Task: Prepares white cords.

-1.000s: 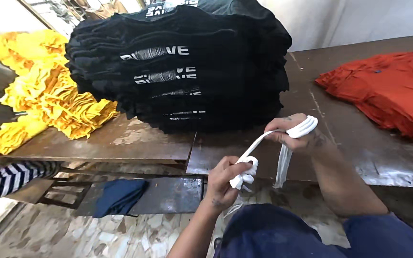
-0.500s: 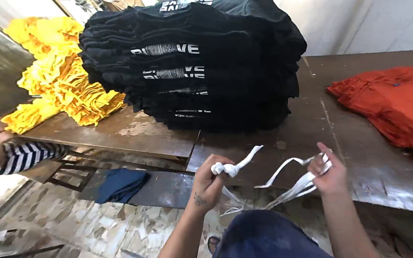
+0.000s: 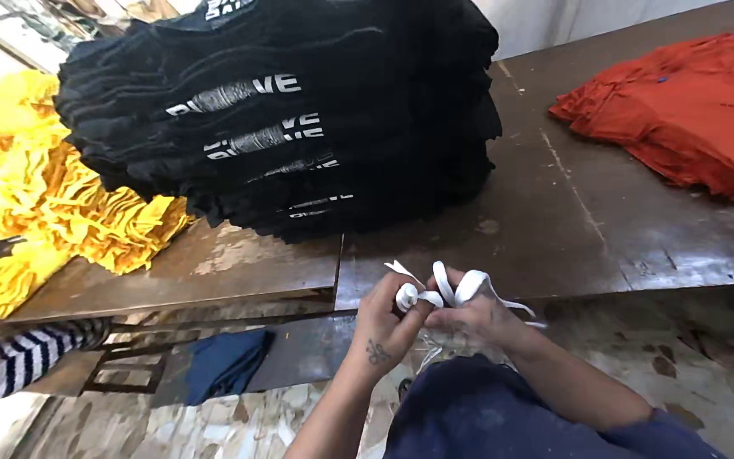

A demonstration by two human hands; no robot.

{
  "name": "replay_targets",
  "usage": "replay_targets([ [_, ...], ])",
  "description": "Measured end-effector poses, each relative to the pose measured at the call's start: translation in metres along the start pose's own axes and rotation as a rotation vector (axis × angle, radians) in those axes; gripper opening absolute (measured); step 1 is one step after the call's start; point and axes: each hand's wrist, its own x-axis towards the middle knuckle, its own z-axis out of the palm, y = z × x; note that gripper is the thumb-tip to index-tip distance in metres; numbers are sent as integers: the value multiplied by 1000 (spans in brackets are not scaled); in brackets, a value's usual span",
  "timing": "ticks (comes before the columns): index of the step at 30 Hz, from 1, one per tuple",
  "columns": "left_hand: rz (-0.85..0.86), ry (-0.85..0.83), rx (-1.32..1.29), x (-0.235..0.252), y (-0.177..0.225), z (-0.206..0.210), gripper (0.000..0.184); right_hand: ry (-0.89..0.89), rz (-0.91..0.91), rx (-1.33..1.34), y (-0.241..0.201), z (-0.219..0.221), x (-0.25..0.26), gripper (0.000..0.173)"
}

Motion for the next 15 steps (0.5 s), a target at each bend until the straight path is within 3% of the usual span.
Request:
replay_targets([
  [4, -134, -168, -161, -20, -18, -45, 25, -90, 196, 220, 11, 36, 6, 15],
  [9, -224, -575, -261, -39, -46, -115, 76, -170, 360, 311, 36, 78, 12, 12],
  [13, -179, -683, 170, -47, -46, -164, 50, -375, 385, -111, 46, 95, 21, 18],
  [15, -121, -662, 362, -50, -40, -188, 33, -367, 377, -138, 47, 101, 25, 22],
])
